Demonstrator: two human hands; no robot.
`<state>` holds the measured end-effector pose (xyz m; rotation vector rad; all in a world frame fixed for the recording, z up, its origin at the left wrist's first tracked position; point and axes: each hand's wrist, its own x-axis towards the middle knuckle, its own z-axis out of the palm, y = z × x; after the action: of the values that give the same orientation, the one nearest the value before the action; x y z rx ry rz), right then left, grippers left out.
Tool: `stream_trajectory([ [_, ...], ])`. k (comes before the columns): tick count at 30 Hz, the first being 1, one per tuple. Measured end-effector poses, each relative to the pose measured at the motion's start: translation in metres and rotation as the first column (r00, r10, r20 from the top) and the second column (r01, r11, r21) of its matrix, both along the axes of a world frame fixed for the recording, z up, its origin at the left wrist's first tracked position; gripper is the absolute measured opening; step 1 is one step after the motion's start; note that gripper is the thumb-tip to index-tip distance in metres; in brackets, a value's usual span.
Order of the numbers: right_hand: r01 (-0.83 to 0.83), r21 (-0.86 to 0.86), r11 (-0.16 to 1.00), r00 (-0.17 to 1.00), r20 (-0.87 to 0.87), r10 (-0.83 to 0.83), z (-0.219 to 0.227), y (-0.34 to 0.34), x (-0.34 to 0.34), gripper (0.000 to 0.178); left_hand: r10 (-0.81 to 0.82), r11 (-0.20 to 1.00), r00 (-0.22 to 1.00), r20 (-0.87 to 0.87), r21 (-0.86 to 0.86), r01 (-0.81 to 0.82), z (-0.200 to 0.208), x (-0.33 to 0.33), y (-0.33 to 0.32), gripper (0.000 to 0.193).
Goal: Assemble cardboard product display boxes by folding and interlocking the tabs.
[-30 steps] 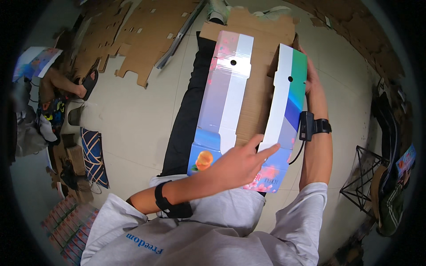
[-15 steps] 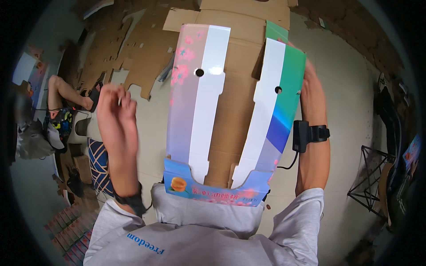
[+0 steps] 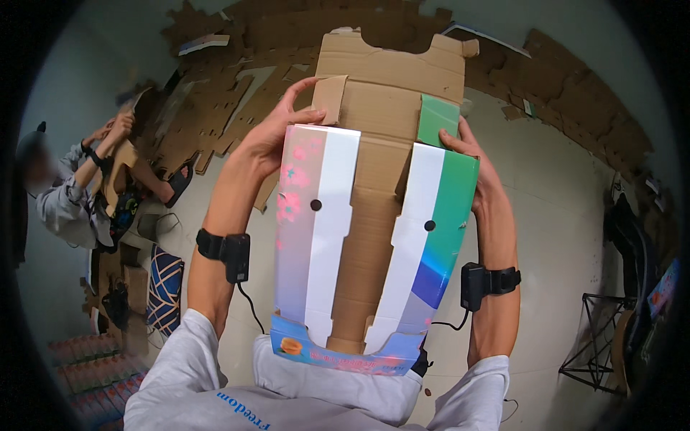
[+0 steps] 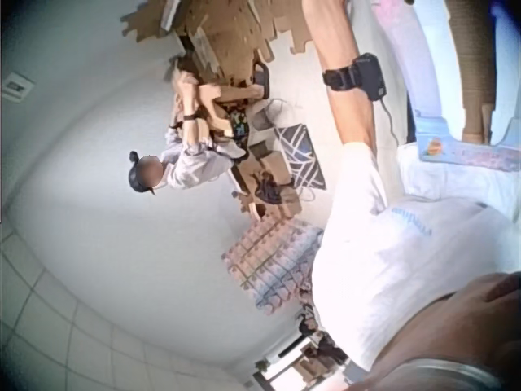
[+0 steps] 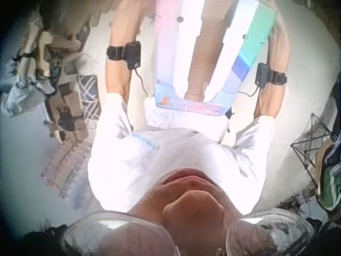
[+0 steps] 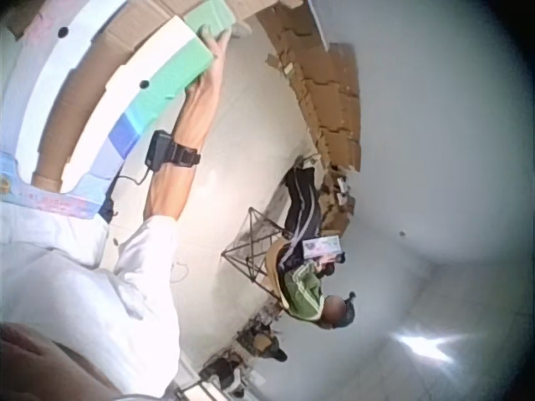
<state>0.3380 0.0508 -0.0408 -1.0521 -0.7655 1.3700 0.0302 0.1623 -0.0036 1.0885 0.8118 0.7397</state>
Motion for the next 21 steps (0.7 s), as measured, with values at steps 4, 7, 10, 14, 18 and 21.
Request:
stream_trajectory([
  [4,0.097,0.033,0.995,0.993,0.058,-0.099,0.003,-0.004,0.003,0.052,0.125,0.992,0.992,0.017,-0.037,-0.125,0.0,0.005,0.0,0.081],
  [7,0.111,0.169,0.979,0.993,-0.057,-0.103,-0.005,-0.005,0.009,0.034,0.037,0.999,0.97,0.239,-0.024,-0.032,-0.009,0.004,0.002,0.057],
  [10,0.259,-0.018,0.966,0.926,-0.278,-0.254,-0.014,-0.013,0.012,0.026,0.105,0.993,0.938,0.329,-0.085,-0.082,-0.02,-0.001,-0.003,0.023],
  [14,0.089,0.211,0.973,0.991,-0.113,-0.066,-0.004,-0.034,0.007,0.044,0.056,0.997,0.945,0.322,0.024,-0.068,-0.021,-0.008,-0.018,0.025],
  [18,-0.11,0.047,0.993,0.994,-0.018,0.111,0.021,-0.047,0.011,0.031,0.014,0.999,0.974,0.227,-0.048,-0.003,-0.008,-0.014,-0.029,0.021],
  [21,-0.034,-0.045,0.998,0.994,0.101,0.039,0.018,-0.046,0.006,0.022,-0.047,0.996,0.999,0.003,0.077,0.047,-0.012,-0.007,-0.036,0.02],
])
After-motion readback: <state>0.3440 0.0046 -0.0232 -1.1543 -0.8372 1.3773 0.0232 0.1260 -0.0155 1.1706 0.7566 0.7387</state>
